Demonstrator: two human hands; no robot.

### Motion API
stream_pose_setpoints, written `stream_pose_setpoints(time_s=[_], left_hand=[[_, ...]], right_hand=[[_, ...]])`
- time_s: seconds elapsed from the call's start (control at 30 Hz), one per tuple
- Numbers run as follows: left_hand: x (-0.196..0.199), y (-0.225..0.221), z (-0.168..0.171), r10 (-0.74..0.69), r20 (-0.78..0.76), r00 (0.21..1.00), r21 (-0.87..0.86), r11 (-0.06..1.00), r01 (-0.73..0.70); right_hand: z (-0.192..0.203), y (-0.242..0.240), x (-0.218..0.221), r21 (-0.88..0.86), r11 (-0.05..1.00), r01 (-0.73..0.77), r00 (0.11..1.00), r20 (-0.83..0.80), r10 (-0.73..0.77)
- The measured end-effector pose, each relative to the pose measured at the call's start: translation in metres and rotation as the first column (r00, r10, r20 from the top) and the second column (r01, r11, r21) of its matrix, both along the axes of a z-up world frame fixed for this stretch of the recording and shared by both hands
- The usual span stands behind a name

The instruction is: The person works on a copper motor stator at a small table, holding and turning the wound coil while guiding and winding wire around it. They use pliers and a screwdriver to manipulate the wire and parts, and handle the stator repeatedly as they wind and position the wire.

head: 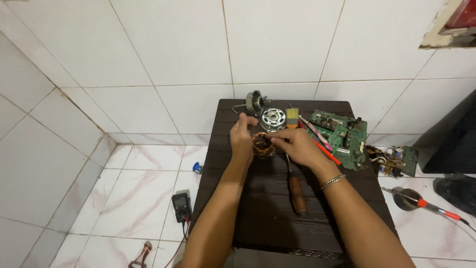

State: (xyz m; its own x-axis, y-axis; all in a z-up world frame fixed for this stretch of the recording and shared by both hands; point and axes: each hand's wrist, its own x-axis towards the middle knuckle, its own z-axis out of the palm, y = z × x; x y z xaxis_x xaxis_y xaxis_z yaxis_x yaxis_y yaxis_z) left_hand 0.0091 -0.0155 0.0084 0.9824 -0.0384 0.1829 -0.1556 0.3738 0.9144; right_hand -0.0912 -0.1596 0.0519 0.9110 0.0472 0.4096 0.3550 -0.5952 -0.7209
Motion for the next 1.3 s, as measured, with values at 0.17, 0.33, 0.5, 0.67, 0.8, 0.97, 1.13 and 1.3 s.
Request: stream_pose_setpoints(time_s=[0.17, 0.33, 0.5, 0.67, 0.8, 0.97, 1.13, 1.3], left_hand=[[-0.006, 0.0, 0.008, -0.074, 0.078, 0.994, 0.051, 0.996, 0.07], [-0.027, 0.002, 0.03, -0.251, 0.029, 0.967, -0.205, 0.946, 0.252], [-0.019, 0.006, 0.023, -0.325, 0.052, 0.944, -0.281, 0.902, 0.326], [0.005, 0.01, 0.003, -0.422, -0.051, 0.905, -0.582, 0.749, 0.317], [0.003, 0.006, -0.006, -0.241, 0.189, 0.952, -0.006, 0.969, 0.246], [-0.032, -0.008, 0.017, -0.194, 0.244, 0.95, 0.58, 0.815, 0.018], [-0.002, -0.008, -0.014, -0.175, 0.121, 0.977, 0.176, 0.973, 0.152], [-0.024, 0.001, 0.024, -0.233, 0.018, 0.972, -0.039, 0.971, 0.234]], right_hand=[[0.0, 0.007, 0.001, -0.014, 0.999, 0.038, 0.999, 0.017, -0.038], [-0.014, 0.022, 0.007, -0.042, 0.994, 0.1, 0.994, 0.051, -0.098], [-0.012, 0.023, 0.002, 0.01, 1.0, 0.012, 1.0, 0.012, -0.012], [-0.017, -0.012, 0.015, -0.028, 1.0, 0.013, 0.991, -0.131, -0.016], [0.005, -0.028, 0.004, 0.142, 0.989, 0.049, 0.981, -0.195, -0.021], [-0.007, -0.02, 0.012, 0.208, 0.974, 0.091, 0.995, -0.07, -0.078], [-0.011, -0.019, 0.016, 0.144, 0.979, 0.146, 0.989, -0.023, -0.144], [-0.02, -0.018, 0.023, 0.289, 0.921, 0.261, 0.962, 0.005, -0.274]])
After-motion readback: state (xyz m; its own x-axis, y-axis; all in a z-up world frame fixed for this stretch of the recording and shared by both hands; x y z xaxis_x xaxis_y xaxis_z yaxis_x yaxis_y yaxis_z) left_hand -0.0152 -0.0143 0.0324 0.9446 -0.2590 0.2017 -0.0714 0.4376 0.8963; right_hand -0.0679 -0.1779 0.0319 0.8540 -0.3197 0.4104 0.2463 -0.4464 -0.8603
